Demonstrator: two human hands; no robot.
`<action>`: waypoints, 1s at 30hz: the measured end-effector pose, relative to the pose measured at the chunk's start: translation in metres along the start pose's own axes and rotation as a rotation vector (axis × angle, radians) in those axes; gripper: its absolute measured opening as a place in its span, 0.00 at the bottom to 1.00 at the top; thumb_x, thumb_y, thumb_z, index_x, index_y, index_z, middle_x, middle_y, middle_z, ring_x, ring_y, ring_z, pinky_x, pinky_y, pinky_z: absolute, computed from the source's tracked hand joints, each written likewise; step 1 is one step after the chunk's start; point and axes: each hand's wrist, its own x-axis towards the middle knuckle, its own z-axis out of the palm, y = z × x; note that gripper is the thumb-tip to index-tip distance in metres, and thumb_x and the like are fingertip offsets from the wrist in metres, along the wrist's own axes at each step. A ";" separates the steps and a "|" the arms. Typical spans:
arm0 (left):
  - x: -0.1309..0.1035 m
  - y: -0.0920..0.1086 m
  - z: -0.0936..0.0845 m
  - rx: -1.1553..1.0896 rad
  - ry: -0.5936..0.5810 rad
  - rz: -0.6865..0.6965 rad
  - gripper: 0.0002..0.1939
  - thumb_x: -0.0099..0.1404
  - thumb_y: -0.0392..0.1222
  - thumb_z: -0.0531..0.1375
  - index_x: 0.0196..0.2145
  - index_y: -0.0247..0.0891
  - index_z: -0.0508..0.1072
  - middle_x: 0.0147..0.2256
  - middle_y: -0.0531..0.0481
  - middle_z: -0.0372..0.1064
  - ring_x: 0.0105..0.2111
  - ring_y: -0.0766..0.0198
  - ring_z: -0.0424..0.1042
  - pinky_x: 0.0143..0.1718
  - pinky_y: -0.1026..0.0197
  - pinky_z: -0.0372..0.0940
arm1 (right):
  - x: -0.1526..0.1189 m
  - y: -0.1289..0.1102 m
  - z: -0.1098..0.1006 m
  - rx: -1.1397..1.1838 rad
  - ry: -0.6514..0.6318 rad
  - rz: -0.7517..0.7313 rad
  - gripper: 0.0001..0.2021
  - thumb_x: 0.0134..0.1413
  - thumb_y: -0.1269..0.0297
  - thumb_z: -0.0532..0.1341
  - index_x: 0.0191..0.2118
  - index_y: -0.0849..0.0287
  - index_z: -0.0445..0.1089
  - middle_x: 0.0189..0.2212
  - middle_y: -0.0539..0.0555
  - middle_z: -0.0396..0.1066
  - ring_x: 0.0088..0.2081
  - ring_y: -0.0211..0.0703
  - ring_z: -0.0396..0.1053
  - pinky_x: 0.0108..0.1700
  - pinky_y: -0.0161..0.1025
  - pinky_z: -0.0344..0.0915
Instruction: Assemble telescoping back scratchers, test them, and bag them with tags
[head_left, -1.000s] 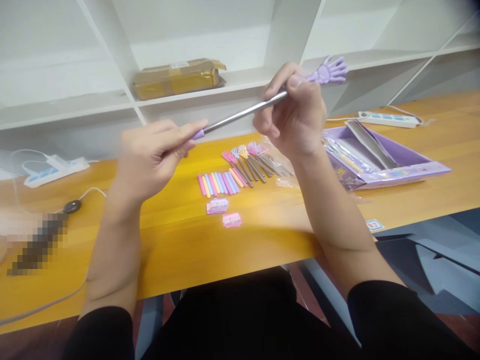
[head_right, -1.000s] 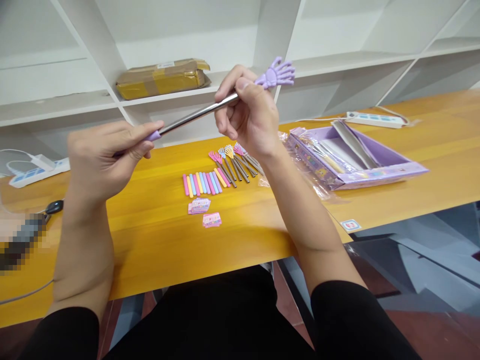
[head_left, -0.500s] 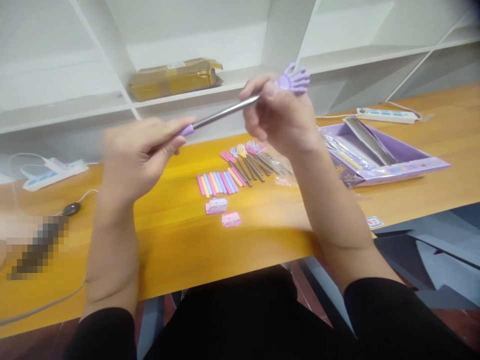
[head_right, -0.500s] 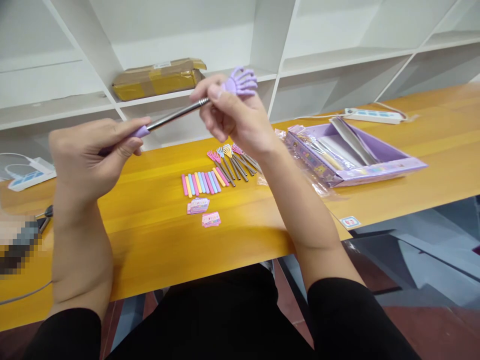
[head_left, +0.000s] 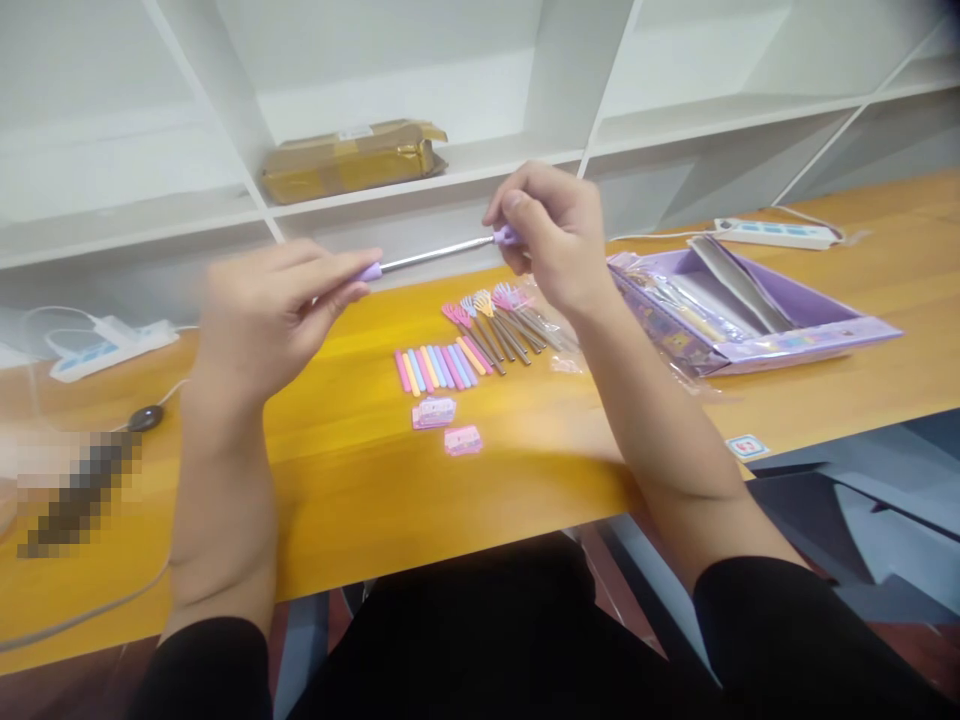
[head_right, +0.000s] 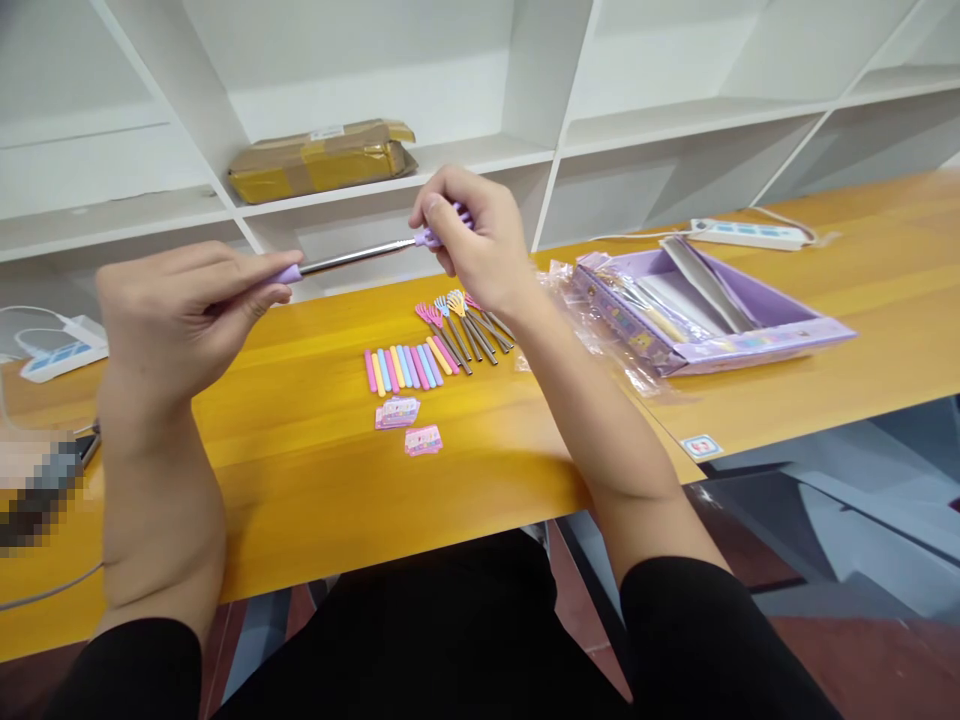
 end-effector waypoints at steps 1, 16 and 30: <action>0.000 0.000 0.001 0.004 -0.004 0.000 0.18 0.87 0.58 0.59 0.58 0.57 0.88 0.44 0.53 0.86 0.42 0.56 0.81 0.43 0.50 0.75 | 0.000 0.002 0.003 -0.008 -0.017 0.022 0.21 0.70 0.34 0.67 0.37 0.46 0.71 0.29 0.51 0.73 0.32 0.48 0.73 0.26 0.41 0.63; 0.002 0.013 0.017 0.085 -0.010 0.055 0.19 0.88 0.54 0.56 0.60 0.53 0.87 0.44 0.53 0.87 0.40 0.61 0.81 0.40 0.58 0.72 | -0.006 0.005 0.029 -0.237 0.094 -0.217 0.18 0.75 0.51 0.63 0.32 0.53 0.68 0.31 0.53 0.72 0.38 0.45 0.72 0.43 0.42 0.67; 0.007 0.031 0.030 0.129 -0.073 0.000 0.19 0.88 0.49 0.55 0.60 0.54 0.87 0.45 0.48 0.87 0.43 0.55 0.85 0.39 0.54 0.72 | -0.011 0.011 0.040 -0.304 0.126 -0.242 0.21 0.81 0.52 0.57 0.32 0.53 0.60 0.30 0.52 0.67 0.35 0.43 0.66 0.41 0.41 0.61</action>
